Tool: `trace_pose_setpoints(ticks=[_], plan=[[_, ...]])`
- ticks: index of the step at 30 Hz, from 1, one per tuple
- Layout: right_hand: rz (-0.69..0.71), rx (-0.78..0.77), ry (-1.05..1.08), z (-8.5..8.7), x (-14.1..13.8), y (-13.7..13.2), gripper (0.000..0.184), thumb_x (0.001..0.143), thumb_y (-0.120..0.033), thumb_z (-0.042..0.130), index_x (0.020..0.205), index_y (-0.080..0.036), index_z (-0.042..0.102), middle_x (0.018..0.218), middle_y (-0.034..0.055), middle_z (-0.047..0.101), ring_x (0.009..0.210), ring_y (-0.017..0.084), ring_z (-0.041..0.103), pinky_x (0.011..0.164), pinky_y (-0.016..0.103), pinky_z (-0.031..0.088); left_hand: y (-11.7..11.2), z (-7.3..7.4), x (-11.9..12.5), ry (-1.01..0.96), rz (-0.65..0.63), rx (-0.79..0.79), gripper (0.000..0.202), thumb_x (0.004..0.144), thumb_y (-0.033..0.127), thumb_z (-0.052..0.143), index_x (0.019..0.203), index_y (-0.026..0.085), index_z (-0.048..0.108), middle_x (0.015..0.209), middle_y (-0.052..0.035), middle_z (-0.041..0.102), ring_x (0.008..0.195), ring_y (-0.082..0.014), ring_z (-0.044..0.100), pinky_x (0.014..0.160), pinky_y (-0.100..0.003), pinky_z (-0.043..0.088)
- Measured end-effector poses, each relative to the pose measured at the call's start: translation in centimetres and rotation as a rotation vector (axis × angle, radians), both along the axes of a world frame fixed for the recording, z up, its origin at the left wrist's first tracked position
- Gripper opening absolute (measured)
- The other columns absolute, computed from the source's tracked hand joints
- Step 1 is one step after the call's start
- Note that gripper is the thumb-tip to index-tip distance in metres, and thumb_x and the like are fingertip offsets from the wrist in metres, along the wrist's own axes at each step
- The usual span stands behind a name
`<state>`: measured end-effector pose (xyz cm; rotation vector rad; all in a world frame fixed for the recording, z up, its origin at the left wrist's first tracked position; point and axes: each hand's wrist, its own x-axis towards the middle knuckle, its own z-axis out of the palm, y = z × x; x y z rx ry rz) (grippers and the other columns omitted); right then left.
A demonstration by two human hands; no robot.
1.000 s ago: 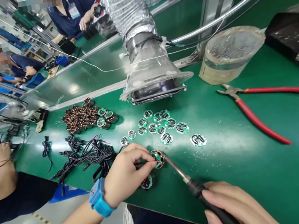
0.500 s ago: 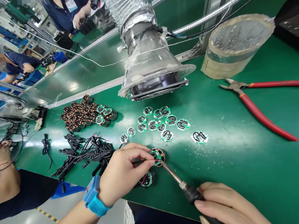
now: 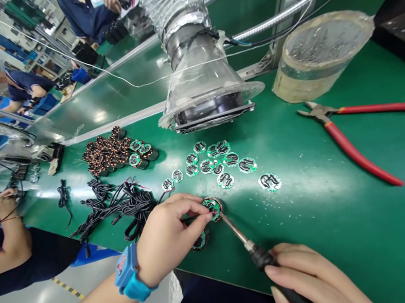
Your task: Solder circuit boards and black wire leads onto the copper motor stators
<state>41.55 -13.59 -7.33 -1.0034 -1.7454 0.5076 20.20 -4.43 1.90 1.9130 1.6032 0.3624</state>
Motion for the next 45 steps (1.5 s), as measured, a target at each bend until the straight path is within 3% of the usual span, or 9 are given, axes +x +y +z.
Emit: trace_pose_setpoints(ticks=[5,11,16,20,26,32,41,45], plan=[[-0.009,-0.008,-0.027,-0.1,0.0,-0.1,0.024,0.086,-0.004,0.059,0.105,-0.017,0.065,0.101,0.0055,0.062,0.092,0.018,0.066,0.087,0.028,0.055,-0.6,-0.2,0.3,0.045,0.008,0.079,0.01,0.08,0.011,0.069,0.078,0.019,0.076,0.091,-0.0038,0.075,0.08,-0.02,0.073,0.071,-0.032,0.06],[-0.031,-0.001,-0.05,0.1,0.0,-0.1,0.02,0.086,-0.007,0.059,0.102,-0.017,0.066,0.098,0.0046,0.063,0.088,0.017,0.068,0.086,0.027,0.056,-0.9,-0.5,0.4,0.095,-0.003,0.156,0.008,0.08,0.013,0.07,0.079,0.019,0.075,0.09,-0.0036,0.076,0.079,-0.0223,0.073,0.074,-0.039,0.062],[-0.032,0.003,-0.049,0.3,-0.2,0.2,0.02,0.086,-0.008,0.059,0.102,-0.017,0.066,0.098,0.0044,0.065,0.088,0.017,0.068,0.087,0.026,0.055,-1.1,-0.6,0.5,0.136,-0.02,0.195,0.008,0.082,0.015,0.069,0.081,0.02,0.075,0.091,-0.0037,0.077,0.082,-0.0227,0.073,0.075,-0.038,0.062],[-0.012,0.001,-0.045,0.4,-0.2,0.3,0.021,0.087,-0.006,0.058,0.104,-0.016,0.064,0.101,0.0046,0.063,0.094,0.014,0.065,0.094,0.023,0.051,-1.2,-0.7,0.6,0.135,-0.023,0.201,0.008,0.081,0.014,0.069,0.082,0.02,0.075,0.089,-0.0032,0.077,0.082,-0.0228,0.073,0.077,-0.039,0.063],[-0.037,-0.012,-0.051,0.3,-0.3,0.1,0.02,0.087,-0.007,0.058,0.104,-0.017,0.065,0.1,0.0046,0.064,0.09,0.016,0.067,0.088,0.025,0.055,-1.2,-0.6,0.6,0.139,-0.034,0.208,0.008,0.082,0.013,0.069,0.081,0.019,0.074,0.087,-0.0036,0.077,0.082,-0.0244,0.073,0.077,-0.042,0.063],[-0.018,0.009,-0.056,0.7,-0.3,0.3,0.019,0.088,-0.007,0.057,0.103,-0.017,0.064,0.098,0.0046,0.064,0.091,0.015,0.066,0.089,0.023,0.054,-1.1,-0.5,0.7,0.172,-0.047,0.201,0.008,0.082,0.014,0.069,0.079,0.019,0.075,0.087,-0.004,0.077,0.08,-0.0229,0.073,0.077,-0.039,0.063],[-0.055,0.042,-0.062,-1.2,2.2,-0.3,0.021,0.083,-0.016,0.062,0.104,-0.02,0.066,0.092,0.0057,0.064,0.082,0.021,0.069,0.071,0.031,0.061,-0.8,-0.2,0.7,0.199,-0.063,0.183,0.012,0.081,0.012,0.066,0.079,0.019,0.076,0.085,-0.0039,0.077,0.08,-0.0233,0.073,0.077,-0.04,0.063],[-0.053,0.038,-0.043,-1.0,2.2,-0.1,0.023,0.081,-0.01,0.063,0.102,-0.019,0.067,0.09,0.0066,0.065,0.079,0.021,0.07,0.069,0.03,0.062,-0.7,-0.2,0.7,0.214,-0.061,0.171,0.012,0.081,0.013,0.066,0.078,0.02,0.076,0.086,-0.004,0.077,0.079,-0.0236,0.073,0.077,-0.041,0.063]])
